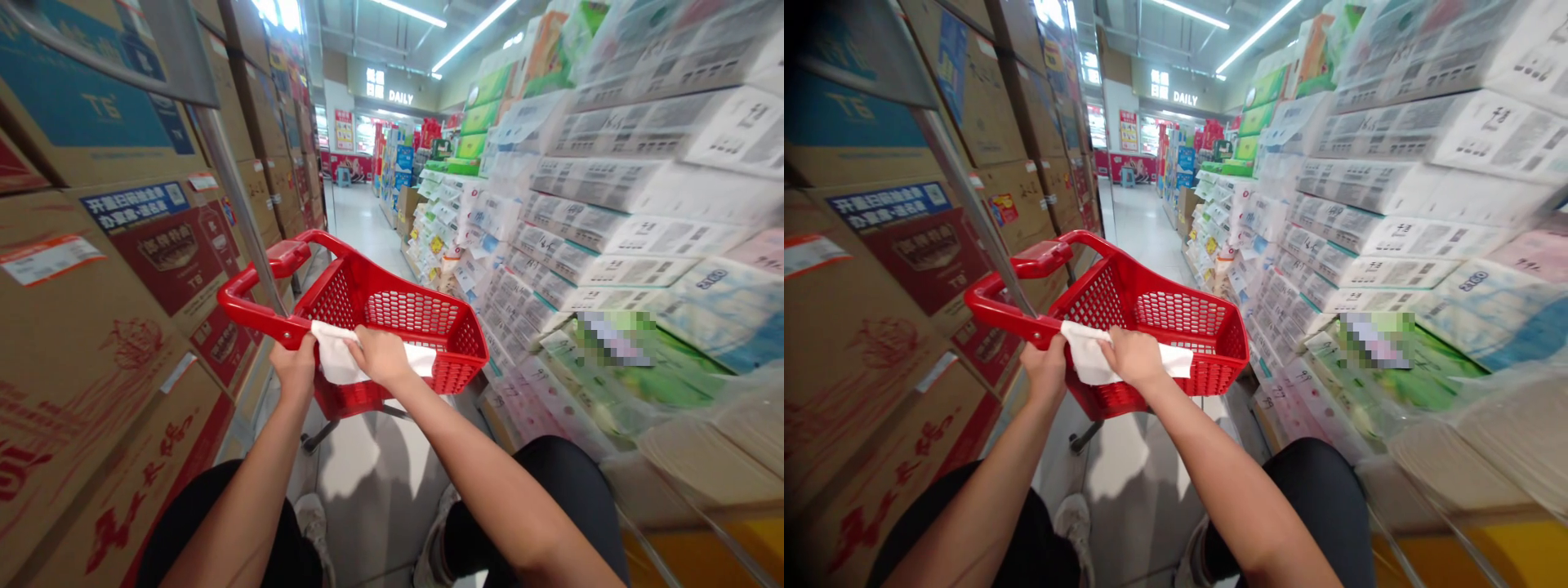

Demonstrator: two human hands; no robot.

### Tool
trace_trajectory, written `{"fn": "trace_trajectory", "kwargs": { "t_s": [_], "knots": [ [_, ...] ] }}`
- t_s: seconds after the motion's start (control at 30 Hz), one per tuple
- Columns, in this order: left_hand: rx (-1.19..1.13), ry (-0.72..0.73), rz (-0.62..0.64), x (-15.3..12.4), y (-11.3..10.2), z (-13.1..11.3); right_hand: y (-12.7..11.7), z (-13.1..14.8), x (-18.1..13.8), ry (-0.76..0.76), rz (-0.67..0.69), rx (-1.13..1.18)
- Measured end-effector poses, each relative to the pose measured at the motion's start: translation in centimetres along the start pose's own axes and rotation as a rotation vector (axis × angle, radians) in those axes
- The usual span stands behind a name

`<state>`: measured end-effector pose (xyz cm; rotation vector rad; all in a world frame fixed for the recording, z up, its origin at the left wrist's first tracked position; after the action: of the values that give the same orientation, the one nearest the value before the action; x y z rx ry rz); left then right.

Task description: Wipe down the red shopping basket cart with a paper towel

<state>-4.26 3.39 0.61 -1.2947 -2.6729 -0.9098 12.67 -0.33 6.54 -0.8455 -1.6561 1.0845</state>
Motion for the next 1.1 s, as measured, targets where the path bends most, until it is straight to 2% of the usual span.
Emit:
{"fn": "trace_trajectory", "kwargs": {
  "t_s": [0.1,0.33,0.43,0.53,0.7,0.8,0.9,1.1],
  "knots": [
    [0.014,0.005,-0.01,0.4,0.0,0.3,1.3,-3.9,-2.3,0.061,0.032,-0.065],
    [0.045,-0.019,-0.039,1.5,-0.2,1.2,4.1,-15.0,-9.5,0.185,0.034,-0.15],
    [0.046,0.005,-0.02,1.5,-0.2,1.5,4.9,-17.5,-11.5,0.195,0.005,-0.145],
    [0.058,0.055,0.007,1.2,-0.2,1.5,5.3,-18.1,-12.2,0.218,-0.012,-0.154],
    [0.081,0.097,0.01,0.8,0.0,1.1,4.9,-17.3,-10.8,0.194,0.062,-0.163],
    [0.07,0.089,0.014,0.5,0.2,0.8,4.1,-15.6,-8.8,0.153,0.091,-0.158],
    [0.013,0.098,0.033,-0.2,0.5,0.4,3.0,-11.2,-5.6,0.111,0.09,-0.148],
    [0.042,0.017,0.011,-1.6,0.5,-0.3,0.1,1.1,1.0,0.046,-0.02,-0.017]
  ]
}}
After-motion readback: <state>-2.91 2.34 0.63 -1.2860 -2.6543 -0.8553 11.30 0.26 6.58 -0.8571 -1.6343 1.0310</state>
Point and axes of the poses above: each hand's wrist, its own x-axis towards the middle knuckle, its own y-axis out of the palm, z = x × y, the point moved 1 cm from there along x, towards the middle knuckle, and after that the axes turned 15 degrees about -x, right-handed, at the moved point
